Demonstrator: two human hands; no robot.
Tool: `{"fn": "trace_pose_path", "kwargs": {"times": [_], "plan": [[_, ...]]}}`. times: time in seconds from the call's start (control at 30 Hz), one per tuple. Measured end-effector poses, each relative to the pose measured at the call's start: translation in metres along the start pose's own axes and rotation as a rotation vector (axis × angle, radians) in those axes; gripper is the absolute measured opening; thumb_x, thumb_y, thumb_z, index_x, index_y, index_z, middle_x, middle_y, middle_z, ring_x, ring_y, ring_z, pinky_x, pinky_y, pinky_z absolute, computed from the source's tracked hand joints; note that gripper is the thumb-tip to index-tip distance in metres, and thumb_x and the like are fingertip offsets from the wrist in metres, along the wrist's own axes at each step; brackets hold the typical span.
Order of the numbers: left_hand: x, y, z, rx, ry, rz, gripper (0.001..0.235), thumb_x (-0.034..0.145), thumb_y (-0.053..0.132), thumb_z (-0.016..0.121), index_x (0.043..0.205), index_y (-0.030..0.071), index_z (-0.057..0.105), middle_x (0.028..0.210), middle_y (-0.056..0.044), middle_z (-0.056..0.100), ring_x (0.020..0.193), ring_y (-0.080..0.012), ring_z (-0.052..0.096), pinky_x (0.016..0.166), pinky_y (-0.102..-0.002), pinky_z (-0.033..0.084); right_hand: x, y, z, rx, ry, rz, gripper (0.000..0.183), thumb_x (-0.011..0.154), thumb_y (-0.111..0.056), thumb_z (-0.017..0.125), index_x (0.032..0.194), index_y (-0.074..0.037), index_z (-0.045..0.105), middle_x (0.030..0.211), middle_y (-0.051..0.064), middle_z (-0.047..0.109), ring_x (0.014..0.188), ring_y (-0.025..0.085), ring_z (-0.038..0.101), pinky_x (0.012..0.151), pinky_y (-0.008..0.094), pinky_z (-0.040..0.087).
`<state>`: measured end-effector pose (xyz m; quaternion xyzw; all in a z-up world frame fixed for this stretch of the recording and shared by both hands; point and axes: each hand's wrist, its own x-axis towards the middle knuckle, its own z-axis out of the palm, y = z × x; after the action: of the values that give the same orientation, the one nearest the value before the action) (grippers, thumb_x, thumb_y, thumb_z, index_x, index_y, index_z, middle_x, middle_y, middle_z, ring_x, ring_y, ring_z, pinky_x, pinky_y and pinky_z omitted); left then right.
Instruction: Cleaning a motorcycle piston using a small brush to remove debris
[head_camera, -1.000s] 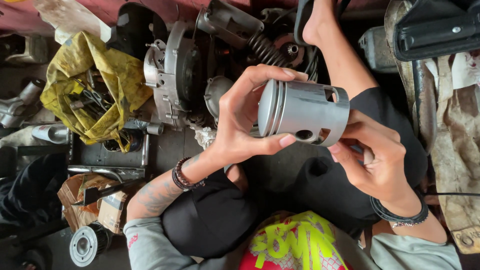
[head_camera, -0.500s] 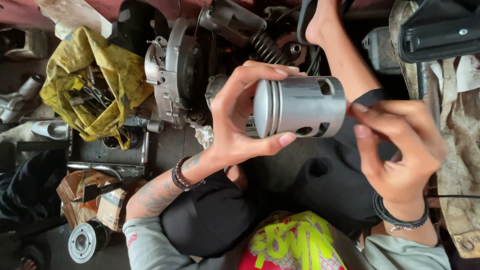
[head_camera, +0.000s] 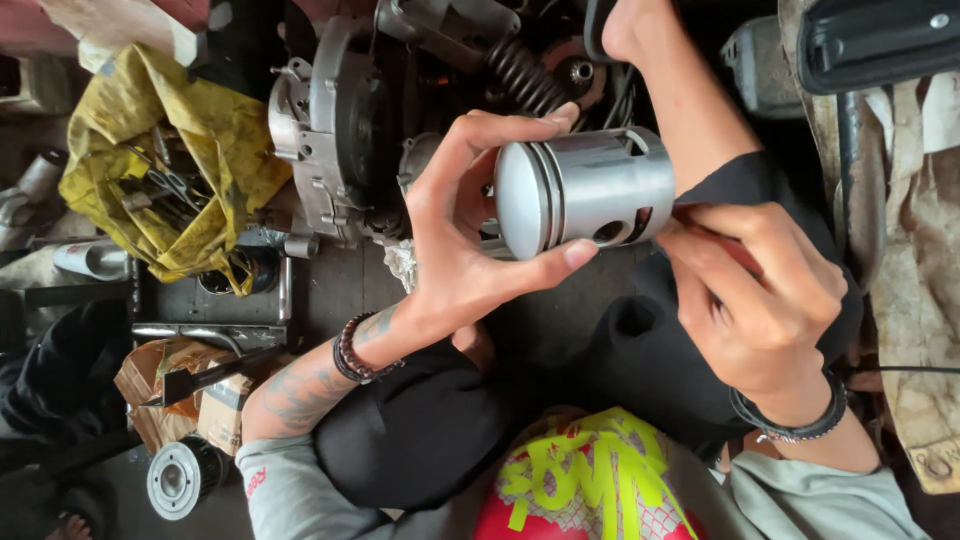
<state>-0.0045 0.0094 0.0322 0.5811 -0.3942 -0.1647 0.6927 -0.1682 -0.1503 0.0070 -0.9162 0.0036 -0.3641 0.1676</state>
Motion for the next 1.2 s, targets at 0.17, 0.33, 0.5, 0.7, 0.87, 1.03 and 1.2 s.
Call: {"fn": "trace_pose_path", "kwargs": {"times": [0.17,0.33,0.5,0.7,0.87,1.03,1.2], "plan": [[0.003,-0.002,-0.002,0.050,-0.015,0.014,0.056,0.084,0.022,0.084,0.127,0.000,0.057,0.133,-0.020,0.064,0.137,-0.0326,0.064,0.120,-0.038,0.056,0.004,-0.004,0.000,-0.010,-0.019,-0.018,0.014,0.102,0.021,0.071,0.097,0.011,0.078,0.096,0.021,0.071,0.081,0.034,0.069,0.075,0.042,0.056],[0.004,-0.005,-0.007,0.125,-0.036,0.094,0.056,0.083,0.023,0.086,0.126,0.001,0.058,0.129,-0.020,0.064,0.134,-0.0341,0.066,0.121,-0.041,0.055,0.005,-0.006,-0.005,0.005,-0.119,0.016,0.009,0.104,0.011,0.071,0.101,0.005,0.077,0.098,0.015,0.071,0.083,0.026,0.070,0.077,0.036,0.055],[0.006,-0.006,-0.010,0.184,-0.096,0.127,0.054,0.085,0.031,0.081,0.124,0.000,0.060,0.124,-0.019,0.067,0.134,-0.0373,0.066,0.118,-0.043,0.055,0.006,0.001,-0.013,0.164,-0.256,0.167,0.010,0.103,0.008,0.065,0.105,0.006,0.074,0.100,0.013,0.070,0.082,0.025,0.066,0.074,0.036,0.051],[0.008,-0.014,-0.011,-0.113,0.018,-0.068,0.061,0.098,0.061,0.063,0.131,0.010,0.053,0.124,-0.021,0.072,0.121,-0.0292,0.073,0.101,-0.038,0.063,0.020,0.001,-0.027,0.361,-0.203,0.239,0.013,0.099,0.007,0.065,0.107,0.011,0.075,0.095,0.021,0.072,0.078,0.025,0.066,0.072,0.032,0.051],[0.006,-0.032,-0.014,-0.585,0.063,-0.330,0.066,0.100,0.058,0.027,0.108,0.003,0.063,0.107,-0.018,0.070,0.085,-0.0196,0.059,0.073,-0.029,0.038,0.008,0.001,-0.026,0.420,-0.076,0.369,0.017,0.098,0.006,0.063,0.104,0.022,0.064,0.095,0.031,0.065,0.077,0.030,0.061,0.061,0.030,0.045],[-0.004,-0.048,-0.015,-0.684,-0.026,-0.570,0.073,0.091,0.063,0.030,0.096,-0.001,0.065,0.067,-0.014,0.060,0.058,-0.0182,0.049,0.054,-0.030,0.028,0.006,-0.002,-0.019,0.428,-0.123,0.267,0.017,0.096,0.004,0.065,0.103,0.018,0.067,0.099,0.028,0.069,0.085,0.032,0.066,0.072,0.033,0.051],[-0.014,-0.058,-0.005,-0.717,0.214,-0.524,0.056,0.095,0.038,0.063,0.139,0.019,0.035,0.121,-0.031,0.054,0.054,-0.0399,0.062,0.038,-0.043,0.053,-0.003,0.005,-0.012,0.285,-0.106,0.140,0.012,0.100,0.002,0.069,0.107,0.010,0.074,0.101,0.020,0.073,0.079,0.027,0.067,0.076,0.033,0.055]]}}
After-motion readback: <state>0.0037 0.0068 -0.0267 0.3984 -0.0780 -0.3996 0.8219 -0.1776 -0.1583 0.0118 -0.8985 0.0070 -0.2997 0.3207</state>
